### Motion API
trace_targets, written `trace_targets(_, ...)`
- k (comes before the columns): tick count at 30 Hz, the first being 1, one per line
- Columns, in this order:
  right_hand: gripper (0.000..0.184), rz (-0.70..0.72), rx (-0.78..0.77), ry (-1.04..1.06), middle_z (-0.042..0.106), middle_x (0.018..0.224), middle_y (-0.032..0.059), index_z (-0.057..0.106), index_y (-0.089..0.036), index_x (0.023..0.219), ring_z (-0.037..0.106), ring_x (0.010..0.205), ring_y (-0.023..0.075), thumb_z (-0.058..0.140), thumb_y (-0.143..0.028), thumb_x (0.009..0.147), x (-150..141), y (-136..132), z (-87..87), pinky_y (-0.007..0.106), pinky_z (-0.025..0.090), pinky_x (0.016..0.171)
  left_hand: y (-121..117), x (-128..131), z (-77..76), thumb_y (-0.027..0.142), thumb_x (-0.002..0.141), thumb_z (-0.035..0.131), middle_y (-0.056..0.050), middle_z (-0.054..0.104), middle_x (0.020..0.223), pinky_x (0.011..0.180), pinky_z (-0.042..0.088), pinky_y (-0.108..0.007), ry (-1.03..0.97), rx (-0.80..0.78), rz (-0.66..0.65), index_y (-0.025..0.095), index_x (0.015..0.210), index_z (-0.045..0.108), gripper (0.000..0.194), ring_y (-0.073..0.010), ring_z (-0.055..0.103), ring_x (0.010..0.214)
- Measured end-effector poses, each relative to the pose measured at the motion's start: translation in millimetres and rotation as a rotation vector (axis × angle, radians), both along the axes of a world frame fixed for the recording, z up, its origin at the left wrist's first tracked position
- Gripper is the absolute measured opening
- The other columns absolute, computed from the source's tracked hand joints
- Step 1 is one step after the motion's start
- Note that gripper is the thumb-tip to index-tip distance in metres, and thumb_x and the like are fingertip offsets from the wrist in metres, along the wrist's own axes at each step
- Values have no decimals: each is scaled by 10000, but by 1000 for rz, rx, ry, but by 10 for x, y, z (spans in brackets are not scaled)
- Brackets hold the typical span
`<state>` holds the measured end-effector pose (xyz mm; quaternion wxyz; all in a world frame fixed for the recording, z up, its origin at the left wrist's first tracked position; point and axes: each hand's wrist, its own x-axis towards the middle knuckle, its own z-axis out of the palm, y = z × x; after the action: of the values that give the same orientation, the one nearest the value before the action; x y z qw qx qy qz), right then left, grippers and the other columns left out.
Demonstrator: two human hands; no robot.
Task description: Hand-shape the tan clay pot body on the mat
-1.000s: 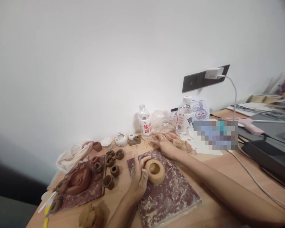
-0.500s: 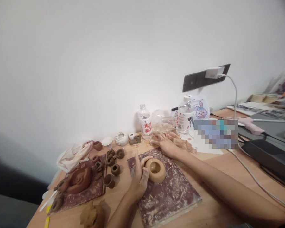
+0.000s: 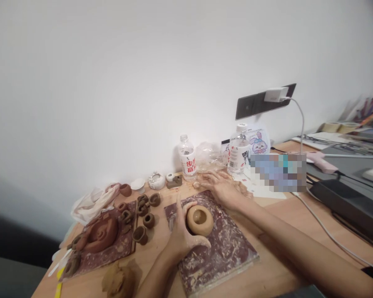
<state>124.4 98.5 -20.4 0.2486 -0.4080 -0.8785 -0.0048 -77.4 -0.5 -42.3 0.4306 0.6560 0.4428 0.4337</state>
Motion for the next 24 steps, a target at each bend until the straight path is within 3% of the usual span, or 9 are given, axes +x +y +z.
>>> trace_targets(3,515,77,100,128,569,1280,144,610,-205,1250,489,1220,266,409,-8,819,85,-296,-22,498,424,993,-3,6,10,314,553,891,-98,494,1351,1127,269,-531,12,-14,3,329,1474,-138,1381,-308,449,1288)
trace_targets(10,709,248,177,233,365,1457,138,447,-250,1379,294,1399,231,351,87,762,174,-937,-216,467,427,1038,-10,29,78,234,567,868,-71,521,1317,1117,286,-494,9,-36,10,329,1479,-115,1345,-288,472,1257)
trace_targets(19,496,208,244,173,359,1471,146,485,-240,1339,260,1417,238,381,-20,907,125,-1010,-260,445,433,1044,-20,46,119,240,562,863,-64,527,1313,1123,284,-490,39,-28,11,317,1481,-108,1338,-275,471,1261)
trace_targets(24,475,191,212,91,332,1499,125,472,-267,1367,193,1441,249,412,-73,936,10,-1103,-214,443,408,1071,-24,38,112,264,585,852,-68,514,1327,1108,330,-461,33,-33,6,313,1482,-97,1307,-263,475,1264)
